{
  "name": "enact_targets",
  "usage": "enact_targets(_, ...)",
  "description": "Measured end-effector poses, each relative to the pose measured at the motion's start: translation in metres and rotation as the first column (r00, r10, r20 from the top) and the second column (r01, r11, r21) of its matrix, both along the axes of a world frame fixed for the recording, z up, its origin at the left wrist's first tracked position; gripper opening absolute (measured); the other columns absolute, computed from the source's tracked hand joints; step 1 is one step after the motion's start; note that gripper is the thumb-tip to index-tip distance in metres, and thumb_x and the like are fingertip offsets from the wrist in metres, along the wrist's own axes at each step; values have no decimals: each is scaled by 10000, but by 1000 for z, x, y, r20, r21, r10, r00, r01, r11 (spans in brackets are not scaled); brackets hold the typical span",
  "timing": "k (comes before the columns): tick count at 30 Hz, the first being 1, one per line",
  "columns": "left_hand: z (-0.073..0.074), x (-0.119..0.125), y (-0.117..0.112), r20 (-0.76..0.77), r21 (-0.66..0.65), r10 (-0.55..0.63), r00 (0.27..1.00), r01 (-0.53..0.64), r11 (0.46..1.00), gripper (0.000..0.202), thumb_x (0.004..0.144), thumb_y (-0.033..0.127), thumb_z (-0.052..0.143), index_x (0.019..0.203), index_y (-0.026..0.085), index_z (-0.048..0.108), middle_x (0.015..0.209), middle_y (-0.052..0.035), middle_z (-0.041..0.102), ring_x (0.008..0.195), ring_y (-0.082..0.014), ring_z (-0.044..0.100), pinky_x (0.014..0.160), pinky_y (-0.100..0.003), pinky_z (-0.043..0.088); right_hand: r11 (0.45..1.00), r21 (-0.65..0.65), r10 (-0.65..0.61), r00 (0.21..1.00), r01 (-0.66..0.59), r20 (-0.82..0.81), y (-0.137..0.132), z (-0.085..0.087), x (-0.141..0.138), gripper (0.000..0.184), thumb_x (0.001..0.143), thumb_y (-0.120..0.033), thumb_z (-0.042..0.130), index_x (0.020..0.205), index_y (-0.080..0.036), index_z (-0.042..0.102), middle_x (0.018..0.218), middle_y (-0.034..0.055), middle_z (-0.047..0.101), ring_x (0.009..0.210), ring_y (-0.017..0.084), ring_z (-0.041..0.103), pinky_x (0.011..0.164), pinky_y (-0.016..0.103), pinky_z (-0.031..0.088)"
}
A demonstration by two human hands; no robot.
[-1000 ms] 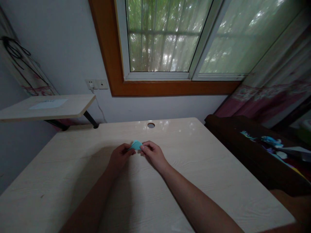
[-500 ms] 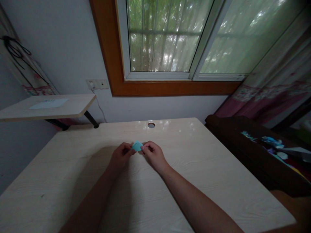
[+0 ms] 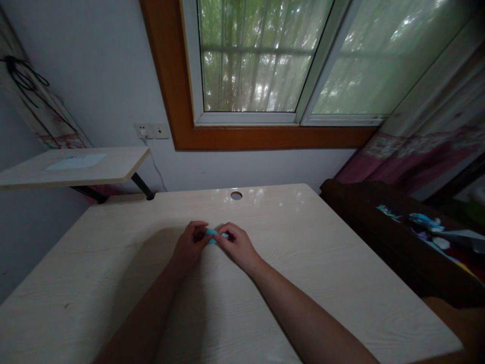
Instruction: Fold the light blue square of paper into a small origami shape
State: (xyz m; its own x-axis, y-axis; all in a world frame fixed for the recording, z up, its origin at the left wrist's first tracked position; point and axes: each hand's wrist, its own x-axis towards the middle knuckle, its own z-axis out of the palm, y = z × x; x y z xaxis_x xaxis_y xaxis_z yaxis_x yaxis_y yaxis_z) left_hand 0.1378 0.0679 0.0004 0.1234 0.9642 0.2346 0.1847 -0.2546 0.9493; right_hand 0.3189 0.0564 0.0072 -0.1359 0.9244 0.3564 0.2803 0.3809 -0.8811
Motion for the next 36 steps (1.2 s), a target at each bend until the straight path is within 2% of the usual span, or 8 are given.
enact_targets(2, 2, 1, -1, -36, -1, -17, 999, 17, 1000, 364, 763, 352, 696, 1075, 199, 587, 861, -19, 670, 793, -158, 647, 734, -271, 510, 1000, 22, -9, 1000, 9, 15, 0, -1, 0, 164, 860, -353, 638, 797, -202, 644, 774, 14, 612, 709, 146, 551, 625, 245, 421)
enact_targets(6, 10, 1, -3, -157, 4, -39, 987, 40, 999, 252, 792, 383, 667, 975, 210, 668, 833, -13, 705, 759, -163, 656, 716, -267, 512, 999, 43, -18, 1000, 17, 20, 0, -1, 1, 172, 870, -351, 626, 777, -206, 634, 765, 15, 605, 731, 155, 560, 646, 257, 424)
enact_targets(9, 15, 1, -5, -188, 16, -38, 981, 42, 999, 240, 810, 384, 651, 981, 219, 684, 834, -9, 717, 757, -165, 664, 712, -264, 513, 998, 55, -23, 1000, 22, 18, 1, -2, 1, 169, 870, -341, 626, 767, -207, 628, 761, 10, 602, 725, 153, 560, 656, 261, 419)
enact_targets(13, 15, 1, -5, -172, -2, -16, 985, 15, 1000, 266, 807, 377, 654, 1020, 219, 674, 863, -17, 726, 791, -175, 676, 719, -266, 517, 998, 60, -38, 999, 37, 20, 1, -3, 0, 166, 868, -330, 628, 760, -204, 625, 758, 8, 599, 723, 153, 558, 660, 263, 413)
enact_targets(19, 10, 0, -3, -100, -53, -40, 994, 35, 998, 371, 794, 369, 667, 1125, 212, 611, 826, -15, 722, 775, -174, 682, 705, -266, 514, 997, 69, -39, 999, 37, 29, 1, 1, 1, 149, 864, -299, 640, 754, -202, 617, 758, 2, 585, 726, 147, 552, 653, 254, 405)
enact_targets(31, 9, 0, -3, -89, -95, -75, 993, 67, 993, 331, 811, 362, 643, 1100, 205, 606, 849, -24, 727, 808, -185, 689, 725, -274, 515, 997, 62, -36, 999, 36, 8, 2, -1, 1, 129, 857, -301, 649, 798, -194, 607, 810, 10, 602, 773, 152, 564, 693, 258, 416)
enact_targets(36, 10, 1, -2, -72, -111, -70, 995, 62, 992, 272, 790, 343, 659, 1020, 199, 635, 845, -25, 729, 812, -189, 690, 727, -270, 516, 998, 53, -46, 999, 47, -5, 2, -2, 0, 139, 852, -301, 654, 787, -193, 595, 792, 4, 597, 752, 148, 551, 688, 255, 411)
